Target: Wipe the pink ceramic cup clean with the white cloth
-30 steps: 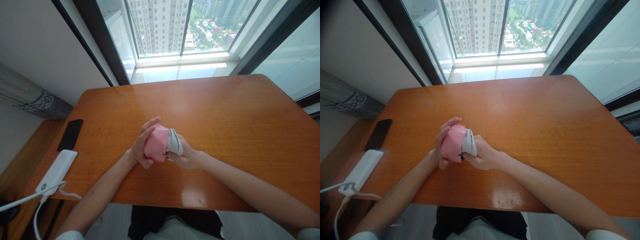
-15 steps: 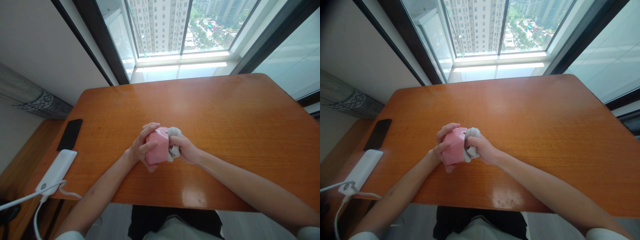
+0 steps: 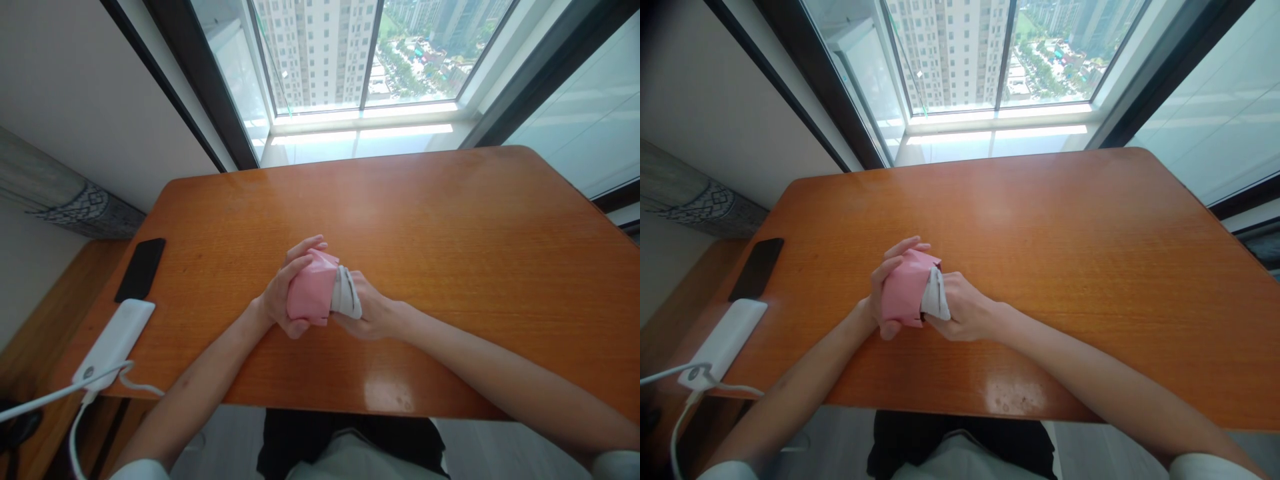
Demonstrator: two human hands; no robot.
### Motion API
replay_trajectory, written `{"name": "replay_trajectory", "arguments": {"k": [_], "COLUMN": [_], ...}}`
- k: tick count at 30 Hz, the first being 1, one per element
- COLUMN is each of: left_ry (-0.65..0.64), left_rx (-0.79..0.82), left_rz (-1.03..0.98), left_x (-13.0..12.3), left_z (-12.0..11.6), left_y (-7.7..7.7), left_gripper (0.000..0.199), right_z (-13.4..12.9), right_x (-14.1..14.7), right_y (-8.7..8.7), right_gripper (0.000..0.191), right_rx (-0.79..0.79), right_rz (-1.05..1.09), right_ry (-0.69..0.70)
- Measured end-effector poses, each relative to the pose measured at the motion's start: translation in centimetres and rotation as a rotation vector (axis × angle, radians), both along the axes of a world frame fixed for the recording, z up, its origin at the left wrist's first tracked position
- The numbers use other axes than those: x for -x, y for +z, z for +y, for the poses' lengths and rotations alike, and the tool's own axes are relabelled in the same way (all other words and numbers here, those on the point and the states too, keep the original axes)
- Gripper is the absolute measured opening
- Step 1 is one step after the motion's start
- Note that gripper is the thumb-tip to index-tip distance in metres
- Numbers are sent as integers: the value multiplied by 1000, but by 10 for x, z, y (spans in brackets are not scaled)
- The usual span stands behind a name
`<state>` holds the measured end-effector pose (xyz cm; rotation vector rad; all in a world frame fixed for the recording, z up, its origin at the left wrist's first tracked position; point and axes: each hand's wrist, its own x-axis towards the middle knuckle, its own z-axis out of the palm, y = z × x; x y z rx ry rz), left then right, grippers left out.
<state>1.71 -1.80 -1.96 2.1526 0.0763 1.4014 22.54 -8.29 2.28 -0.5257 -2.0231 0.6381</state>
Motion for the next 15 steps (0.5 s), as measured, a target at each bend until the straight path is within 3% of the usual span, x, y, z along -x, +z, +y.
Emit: {"name": "replay_trajectory", "arguments": {"k": [5, 7, 10, 15], "left_ry": [37, 44, 58, 147], "left_rx": [-74, -115, -153, -251], "left_rz": [7, 7, 46, 80], "left_x": [-1, 0, 2, 7], "left_z": [4, 6, 8, 10], "left_y": [2, 1, 1, -3], "left_gripper": [124, 127, 125, 113], "right_z": [-5, -4, -1, -3], "right_x": [13, 16, 18, 20], "right_y": [16, 19, 22, 25], "right_gripper": [5, 11, 14, 16], "right_rx": [1012, 1292, 1512, 1517], "right_rz": [542, 717, 867, 840], "right_ry": [42, 63, 56, 59]}}
